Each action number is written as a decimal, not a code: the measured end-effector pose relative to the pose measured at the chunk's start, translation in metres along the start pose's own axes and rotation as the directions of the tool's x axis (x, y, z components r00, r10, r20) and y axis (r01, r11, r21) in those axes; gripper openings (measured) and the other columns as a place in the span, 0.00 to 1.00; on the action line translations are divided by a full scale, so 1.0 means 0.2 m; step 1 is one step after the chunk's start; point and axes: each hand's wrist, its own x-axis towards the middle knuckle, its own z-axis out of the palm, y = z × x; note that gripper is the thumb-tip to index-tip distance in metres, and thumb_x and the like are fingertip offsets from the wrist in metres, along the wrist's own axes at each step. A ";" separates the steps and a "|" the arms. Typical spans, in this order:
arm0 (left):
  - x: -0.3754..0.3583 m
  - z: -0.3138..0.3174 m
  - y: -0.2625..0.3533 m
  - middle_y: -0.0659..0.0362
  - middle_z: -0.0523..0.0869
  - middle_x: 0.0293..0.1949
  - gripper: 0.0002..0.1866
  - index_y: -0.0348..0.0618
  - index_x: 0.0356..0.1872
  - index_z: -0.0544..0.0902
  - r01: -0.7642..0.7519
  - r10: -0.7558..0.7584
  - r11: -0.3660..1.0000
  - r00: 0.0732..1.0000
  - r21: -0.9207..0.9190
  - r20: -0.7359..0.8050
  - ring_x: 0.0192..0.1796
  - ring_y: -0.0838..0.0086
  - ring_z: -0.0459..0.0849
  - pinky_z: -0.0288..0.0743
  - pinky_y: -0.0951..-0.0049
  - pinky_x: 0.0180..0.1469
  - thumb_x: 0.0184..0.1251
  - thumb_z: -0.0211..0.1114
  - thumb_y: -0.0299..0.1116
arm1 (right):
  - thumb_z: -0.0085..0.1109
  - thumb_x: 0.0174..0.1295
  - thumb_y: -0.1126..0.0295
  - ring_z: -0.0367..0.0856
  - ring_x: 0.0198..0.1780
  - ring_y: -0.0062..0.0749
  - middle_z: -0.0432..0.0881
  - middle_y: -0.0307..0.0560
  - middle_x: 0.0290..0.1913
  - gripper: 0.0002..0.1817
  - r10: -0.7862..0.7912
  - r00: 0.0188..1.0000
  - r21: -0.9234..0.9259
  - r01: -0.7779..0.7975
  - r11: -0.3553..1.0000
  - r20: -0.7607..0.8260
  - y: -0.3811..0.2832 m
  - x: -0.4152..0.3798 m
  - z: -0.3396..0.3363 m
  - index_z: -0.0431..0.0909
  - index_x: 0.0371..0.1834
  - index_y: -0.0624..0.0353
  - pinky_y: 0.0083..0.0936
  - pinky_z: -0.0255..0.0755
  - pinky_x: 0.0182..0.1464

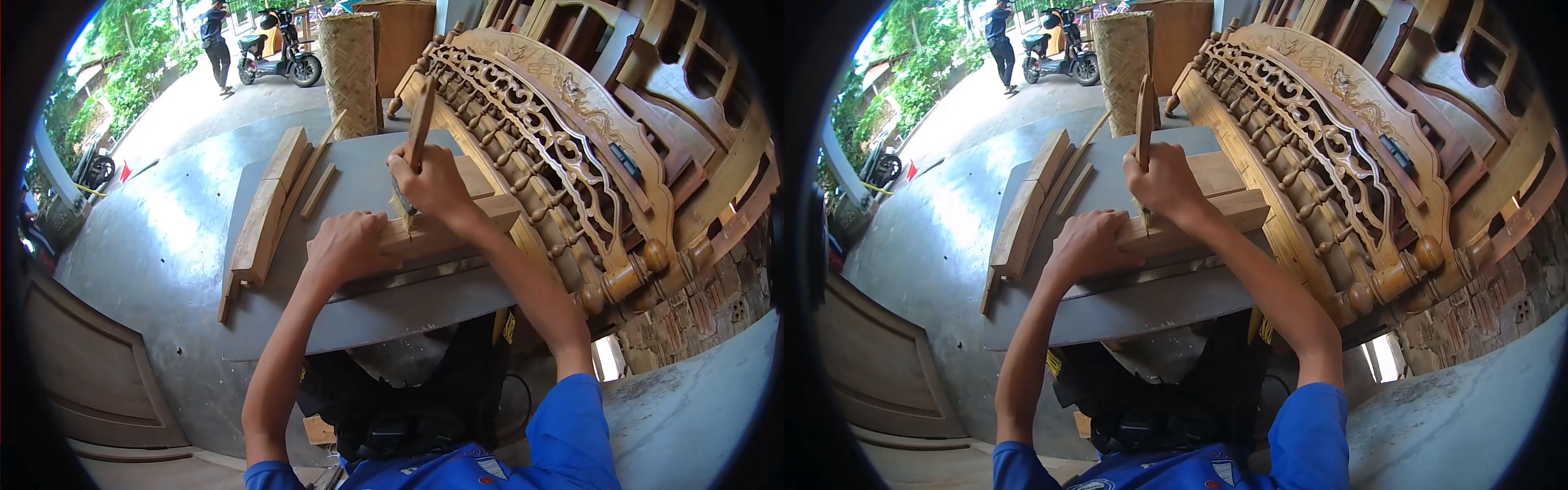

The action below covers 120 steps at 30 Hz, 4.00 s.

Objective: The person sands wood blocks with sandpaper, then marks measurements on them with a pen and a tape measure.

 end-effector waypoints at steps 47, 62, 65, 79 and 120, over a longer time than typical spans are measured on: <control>-0.04 -0.77 -0.42 0.56 0.73 0.54 0.32 0.42 0.60 0.66 -0.329 0.004 0.686 0.893 -0.649 -0.449 0.58 0.69 0.71 0.71 0.66 0.56 0.47 0.59 0.21 | 0.56 0.60 0.63 0.79 0.36 0.22 0.79 0.49 0.40 0.21 0.305 0.945 0.285 -0.326 0.901 0.118 0.07 -0.24 -0.46 0.72 0.54 0.60 0.16 0.77 0.29; 0.48 -0.69 -0.10 0.57 0.78 0.44 0.20 0.43 0.50 0.74 -0.401 0.033 -0.012 0.915 -0.916 -0.401 0.46 0.71 0.77 0.71 0.68 0.51 0.61 0.55 0.43 | 0.56 0.53 0.82 0.76 0.51 0.38 0.73 0.51 0.53 0.19 -0.770 0.621 -0.053 0.772 0.633 -0.150 -0.26 0.23 -0.42 0.77 0.49 0.56 0.25 0.76 0.48; 0.53 -0.69 -0.07 0.51 0.78 0.47 0.25 0.36 0.56 0.68 -0.380 0.027 -0.051 0.924 -0.924 -0.382 0.48 0.66 0.77 0.70 0.66 0.55 0.65 0.42 0.43 | 0.55 0.52 0.78 0.75 0.52 0.39 0.75 0.48 0.50 0.19 -0.853 0.501 -0.279 0.848 0.451 0.144 -0.11 0.23 -0.33 0.75 0.49 0.56 0.30 0.75 0.49; 0.60 -0.59 -0.13 0.52 0.79 0.38 0.21 0.41 0.46 0.74 -0.572 -0.177 0.108 0.793 -0.813 -0.582 0.38 0.67 0.80 0.76 0.68 0.44 0.58 0.47 0.45 | 0.57 0.53 0.77 0.81 0.40 0.31 0.81 0.44 0.41 0.15 -0.825 0.563 -0.286 0.799 0.529 0.048 -0.29 0.27 -0.53 0.77 0.46 0.56 0.24 0.76 0.41; 0.70 -0.66 -0.09 0.51 0.83 0.28 0.11 0.33 0.27 0.83 -0.748 -0.036 0.376 0.577 -0.546 -0.816 0.34 0.70 0.82 0.74 0.74 0.41 0.52 0.50 0.20 | 0.48 0.60 0.76 0.72 0.56 0.36 0.71 0.55 0.56 0.12 -0.412 0.901 0.304 0.358 0.883 0.138 -0.30 0.14 -0.37 0.75 0.47 0.62 0.29 0.65 0.60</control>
